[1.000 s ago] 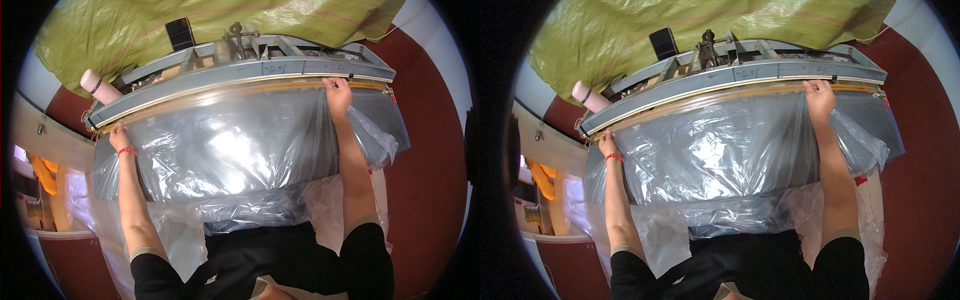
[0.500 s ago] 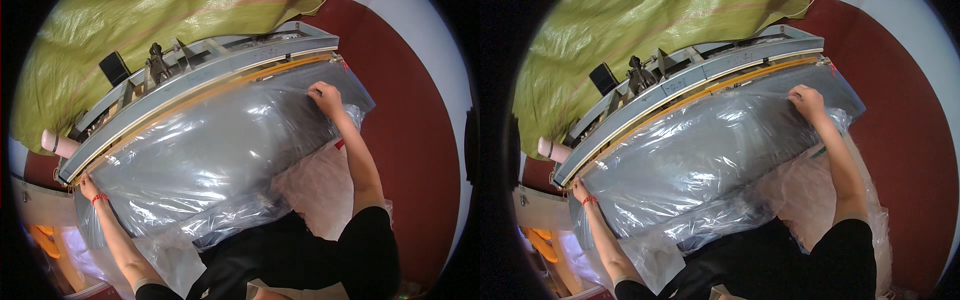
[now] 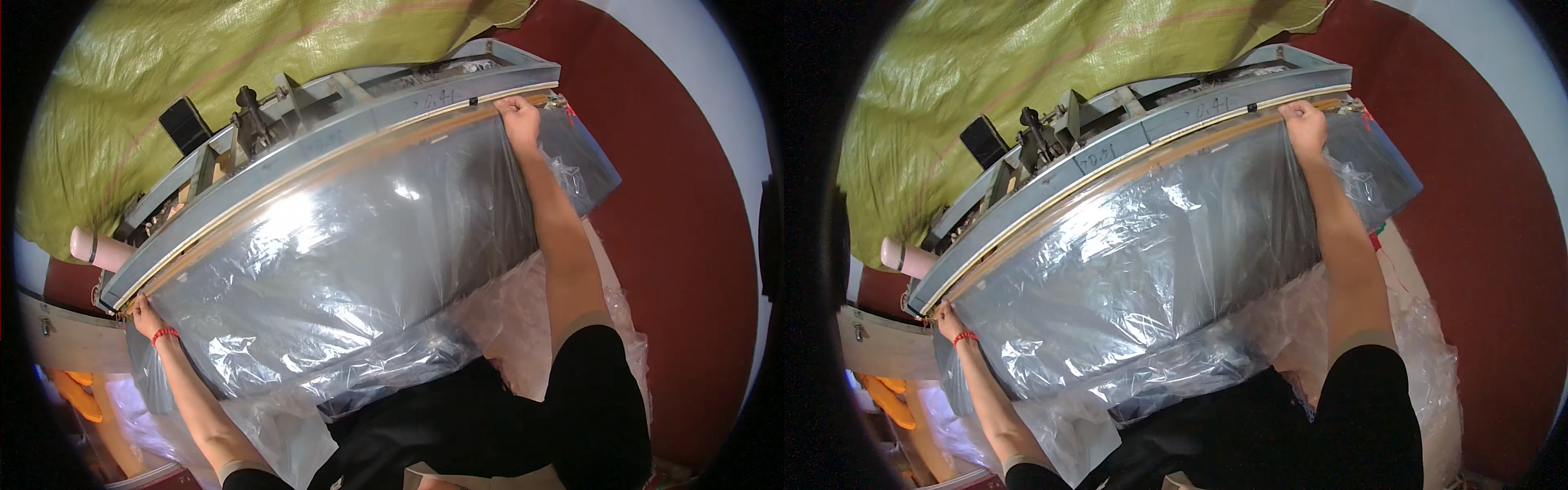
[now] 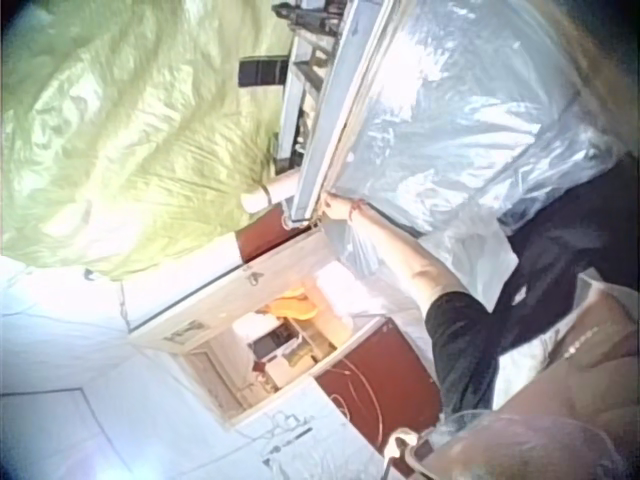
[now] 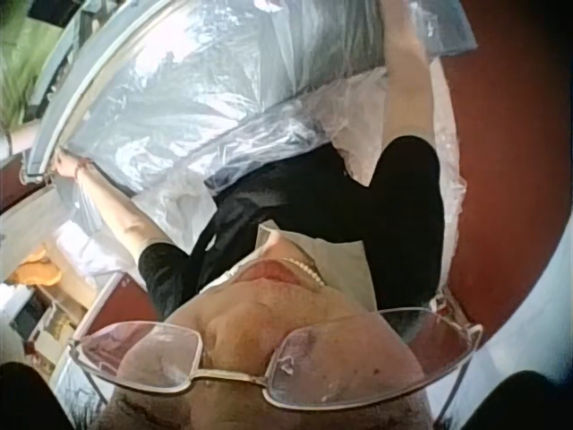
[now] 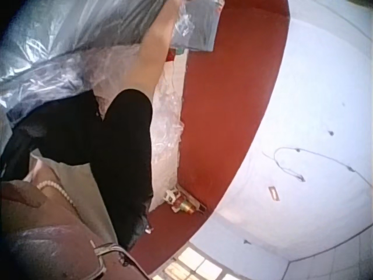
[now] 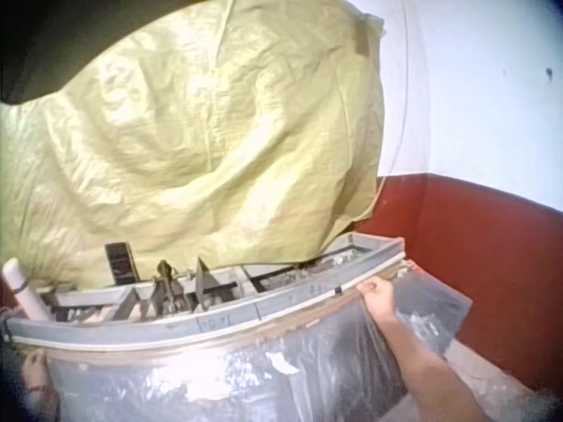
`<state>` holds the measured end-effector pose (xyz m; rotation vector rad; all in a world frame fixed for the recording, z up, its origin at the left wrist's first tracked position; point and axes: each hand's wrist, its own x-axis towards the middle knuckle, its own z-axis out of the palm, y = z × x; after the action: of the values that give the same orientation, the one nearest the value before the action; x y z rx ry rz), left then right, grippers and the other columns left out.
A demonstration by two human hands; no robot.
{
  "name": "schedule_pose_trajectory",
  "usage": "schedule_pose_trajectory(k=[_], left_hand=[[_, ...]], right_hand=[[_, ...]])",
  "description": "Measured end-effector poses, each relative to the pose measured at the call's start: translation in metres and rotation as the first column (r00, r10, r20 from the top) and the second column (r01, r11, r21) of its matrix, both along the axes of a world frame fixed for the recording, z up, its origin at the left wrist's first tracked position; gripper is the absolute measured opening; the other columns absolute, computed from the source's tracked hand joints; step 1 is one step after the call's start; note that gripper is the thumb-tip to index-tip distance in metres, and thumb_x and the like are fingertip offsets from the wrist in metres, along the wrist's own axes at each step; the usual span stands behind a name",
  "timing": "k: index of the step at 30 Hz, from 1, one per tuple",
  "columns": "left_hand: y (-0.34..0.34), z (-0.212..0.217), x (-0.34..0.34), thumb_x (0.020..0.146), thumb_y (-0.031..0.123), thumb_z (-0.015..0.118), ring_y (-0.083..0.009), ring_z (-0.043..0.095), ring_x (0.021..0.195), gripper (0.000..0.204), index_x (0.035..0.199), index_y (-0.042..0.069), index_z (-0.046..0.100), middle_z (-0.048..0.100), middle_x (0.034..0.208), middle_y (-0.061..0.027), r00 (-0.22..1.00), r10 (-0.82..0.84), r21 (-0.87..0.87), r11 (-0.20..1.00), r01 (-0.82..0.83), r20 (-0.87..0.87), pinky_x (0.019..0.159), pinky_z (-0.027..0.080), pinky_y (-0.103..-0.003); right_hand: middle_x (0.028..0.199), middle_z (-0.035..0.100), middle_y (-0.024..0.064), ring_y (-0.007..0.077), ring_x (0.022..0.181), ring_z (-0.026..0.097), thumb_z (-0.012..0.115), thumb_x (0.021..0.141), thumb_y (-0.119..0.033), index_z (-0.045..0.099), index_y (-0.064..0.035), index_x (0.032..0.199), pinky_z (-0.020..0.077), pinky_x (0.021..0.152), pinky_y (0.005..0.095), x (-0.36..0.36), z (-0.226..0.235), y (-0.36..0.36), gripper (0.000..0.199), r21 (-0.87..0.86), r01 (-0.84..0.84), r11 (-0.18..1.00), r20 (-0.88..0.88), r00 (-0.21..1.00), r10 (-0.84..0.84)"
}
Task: The recorder is using a heat-sealing machine to seal the open ends of large clear plastic bags.
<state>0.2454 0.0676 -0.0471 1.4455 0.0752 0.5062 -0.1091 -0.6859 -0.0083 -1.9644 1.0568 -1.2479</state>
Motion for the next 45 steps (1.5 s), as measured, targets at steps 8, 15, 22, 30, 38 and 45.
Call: schedule_pose_trajectory(k=[8, 15, 22, 30, 38, 45], left_hand=[[0.008, -0.004, 0.004, 0.082, 0.015, 0.06, -0.0066, 0.047, 0.068, 0.012, 0.082, 0.003, 0.057, 0.054, 0.077, 0.0004, 0.999, 0.041, 0.187, 0.981, -0.042, 0.013, 0.062, 0.038, -0.019], [0.024, -0.007, 0.019, 0.078, 0.009, 0.053, -0.0089, 0.047, 0.062, 0.013, 0.079, -0.003, 0.057, 0.055, 0.07, -0.0017, 0.996, 0.083, 0.329, 0.94, -0.088, 0.03, 0.057, 0.039, -0.022], [0.023, -0.007, 0.018, 0.077, 0.008, 0.041, -0.0105, 0.049, 0.063, 0.023, 0.082, -0.006, 0.059, 0.056, 0.075, -0.0035, 0.98, 0.197, 0.288, 0.939, -0.188, -0.002, 0.057, 0.039, -0.022], [-0.017, 0.045, -0.048, 0.081, 0.013, 0.05, -0.0057, 0.044, 0.061, 0.007, 0.082, 0.006, 0.051, 0.048, 0.068, 0.0016, 0.993, -0.115, 0.14, 0.983, 0.115, -0.01, 0.053, 0.034, -0.018], [-0.011, 0.095, -0.122, 0.083, 0.015, 0.054, -0.0004, 0.038, 0.054, 0.005, 0.087, 0.013, 0.05, 0.045, 0.066, 0.0074, 0.983, -0.171, 0.173, 0.972, 0.157, 0.068, 0.047, 0.028, -0.014], [-0.024, 0.108, -0.155, 0.083, 0.014, 0.053, -0.0015, 0.036, 0.055, 0.006, 0.089, 0.013, 0.051, 0.041, 0.065, 0.0074, 0.958, -0.283, 0.214, 0.939, 0.268, 0.04, 0.047, 0.027, -0.016]], right_hand=[[0.069, 0.061, 0.0087, 0.0245, 0.066, 0.059, 0.068, 0.063, -0.024, 0.06, -0.006, 0.074, 0.0462, 0.064, 0.0342, 0.013, -0.007, 0.014, 0.022, 0.002, 0.217, 0.976, 0.013, 0.976, -0.217], [0.068, 0.058, 0.011, 0.0235, 0.064, 0.058, 0.057, 0.071, -0.009, 0.05, -0.0012, 0.082, 0.0457, 0.064, 0.0355, 0.016, -0.02, -0.007, 0.015, -0.103, 0.238, 0.966, 0.337, 0.922, -0.191], [0.076, 0.058, 0.0161, 0.0267, 0.072, 0.058, 0.048, 0.077, -0.008, 0.046, 0.0001, 0.088, 0.0443, 0.07, 0.0348, 0.013, -0.024, -0.013, 0.014, 0.031, 0.256, 0.966, 0.438, 0.865, -0.244], [0.076, 0.06, 0.0153, 0.0253, 0.073, 0.059, 0.059, 0.079, -0.028, 0.051, 0.0017, 0.088, 0.0448, 0.069, 0.0341, -0.01, 0.005, 0.013, 0.032, 0.031, 0.103, 0.994, 0.137, 0.985, -0.107], [0.076, 0.063, 0.0068, 0.0115, 0.068, 0.056, 0.069, 0.072, -0.019, 0.061, 0.0006, 0.088, 0.0443, 0.064, 0.0256, -0.065, 0.045, 0.045, 0.027, -0.074, -0.262, 0.962, 0.179, 0.946, 0.272], [0.073, 0.062, 0.0037, 0.0098, 0.068, 0.054, 0.069, 0.072, -0.017, 0.064, 0.0007, 0.079, 0.0436, 0.064, 0.0244, -0.124, 0.073, 0.036, 0.02, -0.002, -0.312, 0.95, 0.246, 0.921, 0.303]])
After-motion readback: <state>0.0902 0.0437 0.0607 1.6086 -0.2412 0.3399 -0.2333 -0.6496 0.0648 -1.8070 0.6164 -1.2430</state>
